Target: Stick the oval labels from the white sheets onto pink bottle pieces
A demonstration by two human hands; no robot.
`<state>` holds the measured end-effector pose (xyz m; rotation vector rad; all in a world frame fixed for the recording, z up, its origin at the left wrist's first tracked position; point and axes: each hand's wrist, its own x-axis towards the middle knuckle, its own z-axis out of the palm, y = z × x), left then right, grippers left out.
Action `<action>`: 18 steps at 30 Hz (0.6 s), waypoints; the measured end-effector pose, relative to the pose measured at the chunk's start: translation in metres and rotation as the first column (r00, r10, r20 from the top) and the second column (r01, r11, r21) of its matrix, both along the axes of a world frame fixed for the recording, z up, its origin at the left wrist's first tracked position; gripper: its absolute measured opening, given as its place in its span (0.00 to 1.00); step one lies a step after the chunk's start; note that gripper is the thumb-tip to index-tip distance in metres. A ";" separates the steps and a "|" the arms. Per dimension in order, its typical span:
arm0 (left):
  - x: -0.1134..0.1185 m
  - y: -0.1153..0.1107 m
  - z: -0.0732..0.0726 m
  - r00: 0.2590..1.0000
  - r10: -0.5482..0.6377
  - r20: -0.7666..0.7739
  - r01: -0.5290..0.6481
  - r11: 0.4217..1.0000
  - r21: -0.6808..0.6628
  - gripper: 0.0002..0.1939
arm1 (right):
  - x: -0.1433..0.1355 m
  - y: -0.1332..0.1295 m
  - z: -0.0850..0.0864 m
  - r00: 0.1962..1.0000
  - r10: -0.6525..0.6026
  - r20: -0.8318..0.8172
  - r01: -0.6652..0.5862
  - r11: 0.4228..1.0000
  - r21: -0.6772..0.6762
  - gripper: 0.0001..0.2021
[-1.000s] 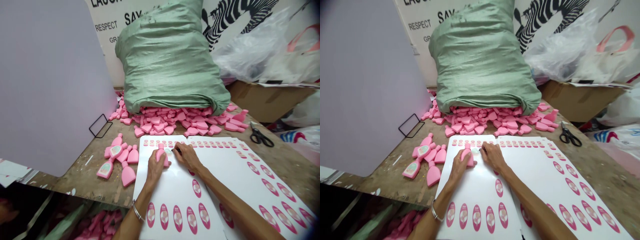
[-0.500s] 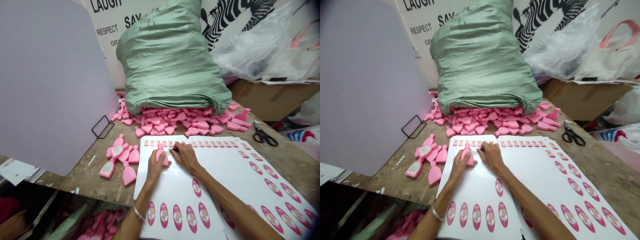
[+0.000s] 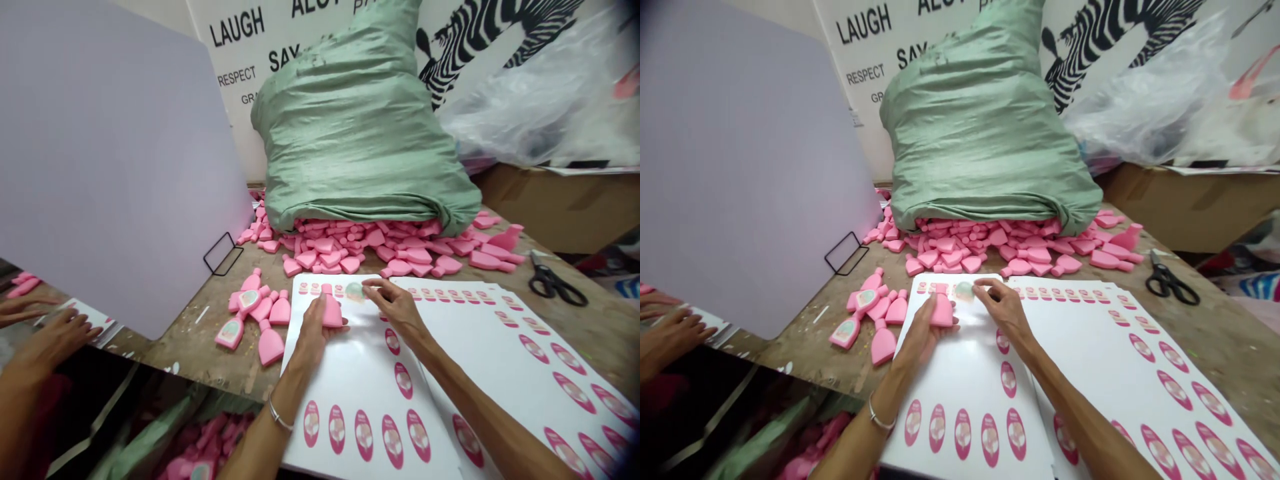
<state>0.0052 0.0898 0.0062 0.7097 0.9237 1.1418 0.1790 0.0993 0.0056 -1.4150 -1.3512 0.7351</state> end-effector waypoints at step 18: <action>-0.002 -0.021 0.033 0.972 -0.090 0.219 0.109 0.991 -0.078 0.22 | -0.038 -0.040 0.036 0.994 0.110 0.021 -0.111 0.993 0.043 0.12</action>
